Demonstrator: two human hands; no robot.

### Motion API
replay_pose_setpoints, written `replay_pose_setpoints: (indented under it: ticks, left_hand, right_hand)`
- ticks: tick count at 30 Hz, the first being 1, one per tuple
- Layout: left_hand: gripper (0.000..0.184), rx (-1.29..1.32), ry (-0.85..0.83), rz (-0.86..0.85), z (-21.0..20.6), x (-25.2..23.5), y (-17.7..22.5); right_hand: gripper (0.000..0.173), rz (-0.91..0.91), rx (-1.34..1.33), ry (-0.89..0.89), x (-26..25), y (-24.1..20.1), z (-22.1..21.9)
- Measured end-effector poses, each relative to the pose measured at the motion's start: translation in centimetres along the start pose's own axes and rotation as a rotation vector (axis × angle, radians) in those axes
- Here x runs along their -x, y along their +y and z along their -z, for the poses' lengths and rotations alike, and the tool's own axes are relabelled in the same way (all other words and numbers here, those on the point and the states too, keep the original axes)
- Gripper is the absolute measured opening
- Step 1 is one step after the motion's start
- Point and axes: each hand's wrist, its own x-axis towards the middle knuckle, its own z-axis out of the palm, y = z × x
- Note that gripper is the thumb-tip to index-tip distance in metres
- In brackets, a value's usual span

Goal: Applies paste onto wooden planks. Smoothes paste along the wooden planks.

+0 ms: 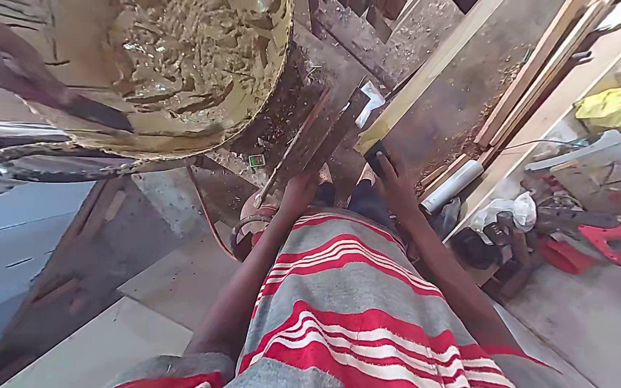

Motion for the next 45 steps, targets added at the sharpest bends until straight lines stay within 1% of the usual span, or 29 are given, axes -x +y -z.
replay_pose_setpoints:
  ticks: [2,5,7,10,12,14,16,18,19,21,23,24,25,27,29,33,35,38,45]
  left_hand:
    - [0.035,0.04,0.001,0.002,0.0,-0.1,0.2]
    - [0.036,0.103,0.017,0.025,0.1,-0.1,0.6]
    - [0.036,0.15,0.034,0.031,0.1,0.0,0.8]
    - [0.035,0.213,0.077,0.033,0.0,-0.1,0.2]
    - [0.036,0.255,0.112,0.063,-0.3,-0.1,-0.3]
    - [0.037,0.289,0.151,0.079,-0.5,0.5,-0.8]
    - [0.039,0.306,0.201,0.087,-0.9,1.1,-1.5]
    - [0.04,0.308,0.219,0.1,-1.8,1.7,-2.5]
    - [0.04,0.29,0.193,0.11,-2.4,2.0,-3.1]
    - [0.04,0.237,0.091,0.145,-4.4,2.4,-4.1]
    - [0.043,0.182,-0.006,0.194,-6.4,2.6,-4.3]
    - [0.045,0.172,-0.02,0.213,-7.2,2.7,-4.0]
    - [0.045,0.185,0.001,0.22,-8.1,2.9,-3.7]
    - [0.043,0.217,0.064,0.225,-10.1,3.3,-2.9]
    - [0.044,0.185,0.086,0.268,-11.9,3.5,-2.2]
    - [0.046,0.208,0.143,0.351,-15.2,4.7,-0.5]
    - [0.045,0.226,0.201,0.362,-16.8,5.2,-0.3]
    - [0.045,0.257,0.275,0.365,-18.8,5.7,-0.1]
    - [0.043,0.324,0.323,0.372,-20.5,6.5,2.0]
  right_hand:
    - [0.06,-0.042,0.048,-0.059,0.7,0.0,1.2]
    - [0.064,-0.107,0.097,-0.144,1.0,-0.9,4.2]
    - [0.063,-0.067,0.144,-0.142,0.4,-1.2,6.5]
    - [0.058,0.175,0.274,-0.119,-2.4,-1.5,9.8]
    - [0.057,0.36,0.367,-0.162,-5.2,-2.2,11.5]
    - [0.053,0.561,0.448,-0.204,-8.2,-2.7,12.3]
    - [0.049,0.678,0.51,-0.293,-10.7,-3.4,12.7]
    - [0.049,0.737,0.564,-0.385,-12.6,-4.0,13.0]
    - [0.049,0.773,0.58,-0.404,-13.5,-4.2,13.1]
    - [0.049,0.854,0.596,-0.431,-14.8,-4.4,13.3]
    - [0.047,0.952,0.59,-0.427,-15.9,-4.7,13.5]
    - [0.046,0.995,0.59,-0.435,-16.3,-4.9,13.6]
    - [0.043,1.026,0.604,-0.454,-16.5,-5.1,13.8]
    - [0.041,1.075,0.638,-0.488,-16.8,-5.6,14.1]
    - [0.038,1.118,0.663,-0.498,-17.0,-6.0,14.2]
    - [0.042,1.171,0.712,-0.503,-16.9,-6.1,13.7]
    - [0.044,1.178,0.721,-0.526,-16.8,-6.0,13.4]
    - [0.041,1.206,0.729,-0.526,-16.7,-5.7,13.3]
    - [0.041,1.224,0.76,-0.548,-16.2,-5.3,13.4]
